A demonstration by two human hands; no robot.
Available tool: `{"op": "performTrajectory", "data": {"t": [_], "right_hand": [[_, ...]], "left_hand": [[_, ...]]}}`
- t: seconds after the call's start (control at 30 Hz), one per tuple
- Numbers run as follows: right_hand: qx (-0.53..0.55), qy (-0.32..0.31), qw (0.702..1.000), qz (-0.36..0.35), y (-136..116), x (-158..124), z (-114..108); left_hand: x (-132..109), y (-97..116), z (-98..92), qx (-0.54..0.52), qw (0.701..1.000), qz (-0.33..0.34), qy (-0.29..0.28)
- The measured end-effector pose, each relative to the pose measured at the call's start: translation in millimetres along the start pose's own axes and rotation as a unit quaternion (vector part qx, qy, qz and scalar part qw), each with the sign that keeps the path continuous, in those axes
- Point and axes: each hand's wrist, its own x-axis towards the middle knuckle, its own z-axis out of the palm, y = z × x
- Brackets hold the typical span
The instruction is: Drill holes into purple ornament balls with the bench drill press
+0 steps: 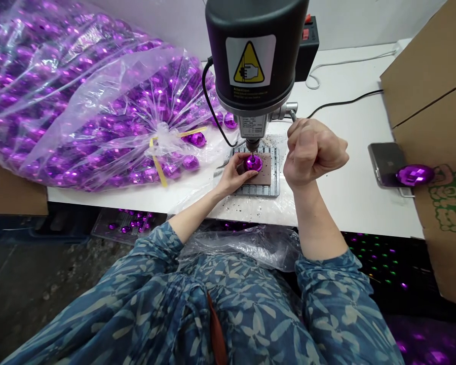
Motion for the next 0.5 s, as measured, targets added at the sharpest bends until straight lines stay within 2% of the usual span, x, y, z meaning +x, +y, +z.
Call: {"op": "performTrajectory", "data": {"t": [0.13, 0.27, 0.4, 0.5], "right_hand": [[-0.036, 0.008, 0.999, -0.008, -4, 3, 3], [-0.071, 0.011, 0.997, 0.028, -17, 12, 14], [-0.066, 0.02, 0.994, 0.08, -33, 45, 36], [-0.075, -0.011, 0.988, 0.138, -34, 80, 51]], "left_hand": [[0, 0, 0.2, -0.005, 1.0, 0.008, -0.002], [-1, -2, 0.0, 0.002, 1.0, 0.011, 0.0], [0, -3, -0.4, 0.017, 1.0, 0.007, 0.003], [1, 0, 0.5, 0.003, 1.0, 0.001, -0.007]]}}
